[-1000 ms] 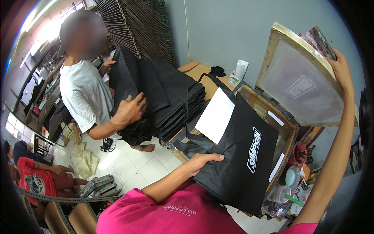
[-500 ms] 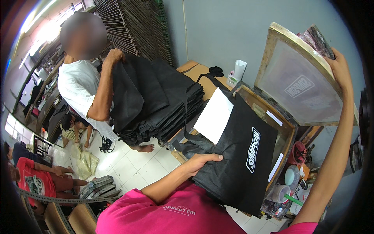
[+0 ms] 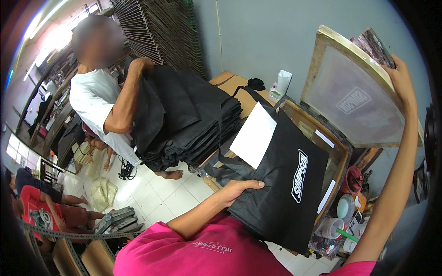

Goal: The person positions black tote bags on a printing table, lowers a screen printing frame, applies white ink with a squeegee, and lifts the frame to reveal the printed logo before handing the bag to an assistant.

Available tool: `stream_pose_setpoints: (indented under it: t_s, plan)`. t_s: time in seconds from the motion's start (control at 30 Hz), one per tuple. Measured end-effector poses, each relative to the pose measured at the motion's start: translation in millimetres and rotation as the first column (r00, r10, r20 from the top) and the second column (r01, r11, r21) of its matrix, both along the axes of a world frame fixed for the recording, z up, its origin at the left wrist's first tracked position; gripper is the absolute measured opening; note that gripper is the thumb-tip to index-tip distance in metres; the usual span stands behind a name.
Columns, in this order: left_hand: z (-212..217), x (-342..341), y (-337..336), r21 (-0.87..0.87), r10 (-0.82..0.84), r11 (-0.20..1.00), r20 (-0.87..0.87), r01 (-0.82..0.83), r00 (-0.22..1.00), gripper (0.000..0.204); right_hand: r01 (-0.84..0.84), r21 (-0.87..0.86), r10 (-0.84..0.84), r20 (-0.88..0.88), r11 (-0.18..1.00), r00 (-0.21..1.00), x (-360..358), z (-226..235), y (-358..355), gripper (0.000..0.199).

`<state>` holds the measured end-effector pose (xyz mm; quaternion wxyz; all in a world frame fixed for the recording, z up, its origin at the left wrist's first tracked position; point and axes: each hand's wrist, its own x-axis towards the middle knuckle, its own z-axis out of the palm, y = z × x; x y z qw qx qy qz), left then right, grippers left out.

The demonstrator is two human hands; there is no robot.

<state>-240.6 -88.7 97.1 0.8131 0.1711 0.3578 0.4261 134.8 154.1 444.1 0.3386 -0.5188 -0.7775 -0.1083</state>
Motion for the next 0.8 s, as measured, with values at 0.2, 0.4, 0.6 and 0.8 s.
stream_pose_setpoints:
  t_s: [0.2,0.4,0.6,0.8]
  plan:
    - [8,1,-1,-0.016,-0.001,1.0,-0.058,0.0,0.998,0.039,0.061,0.12,-0.062,0.004,0.991,0.998,4,-4,4,0.042]
    - [8,1,0,0.007,-0.028,1.0,0.005,0.028,1.0,0.04,0.02,-0.015,-0.02,0.005,1.0,1.0,1,2,-3,0.044]
    - [10,-1,-3,0.01,0.012,1.0,-0.056,-0.012,0.998,0.038,0.038,0.076,-0.042,0.052,0.996,0.998,-9,-5,-4,0.046]
    - [19,4,0,0.027,-0.02,0.999,-0.059,0.021,0.998,0.035,0.025,-0.042,-0.025,0.004,0.999,1.0,-4,5,-14,0.049]
